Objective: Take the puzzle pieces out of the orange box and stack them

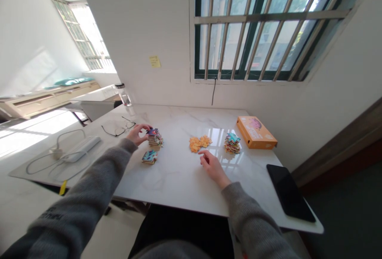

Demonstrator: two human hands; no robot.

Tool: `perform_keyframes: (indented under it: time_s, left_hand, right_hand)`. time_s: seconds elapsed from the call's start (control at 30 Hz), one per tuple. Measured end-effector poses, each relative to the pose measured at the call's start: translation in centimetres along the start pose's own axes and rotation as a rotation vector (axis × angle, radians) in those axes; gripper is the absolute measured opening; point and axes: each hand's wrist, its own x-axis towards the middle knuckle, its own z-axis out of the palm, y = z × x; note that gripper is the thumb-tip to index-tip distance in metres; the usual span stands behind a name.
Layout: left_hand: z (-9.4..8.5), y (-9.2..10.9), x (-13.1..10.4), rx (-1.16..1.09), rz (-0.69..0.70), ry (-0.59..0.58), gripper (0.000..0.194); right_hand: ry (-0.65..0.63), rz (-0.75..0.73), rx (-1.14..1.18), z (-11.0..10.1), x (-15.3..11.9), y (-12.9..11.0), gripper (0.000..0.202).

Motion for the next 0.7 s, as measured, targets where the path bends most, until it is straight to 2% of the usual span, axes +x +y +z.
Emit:
perform_keyframes:
  time_s: [0.33,0.53,0.6,0.7]
  left_hand:
    - [0.4,-1.2,0.1,0.014,-0.021,-0.014,0.02]
    - [0.3,-1.5,0.0,-0.01,0.035,-0.041,0.023]
    - [0.1,-0.7,-0.1,-0.008,0.083,0.023,0.022]
    - [0.3,1.8,-0.3,0.026,0.19,0.181,0.016]
  right_hand:
    - [-0.009,0.017,-0.006,0.0,0.0,-0.5,0.028]
    - [-0.012,0.018,-0.009,0.0,-0.1,-0.5,0.029]
    - [-0.012,0.014,-0.011,0.0,-0.1,-0.5,0.028]
    - [-0.009,0.008,-0.012,0.0,-0.1,-0.5,0.027]
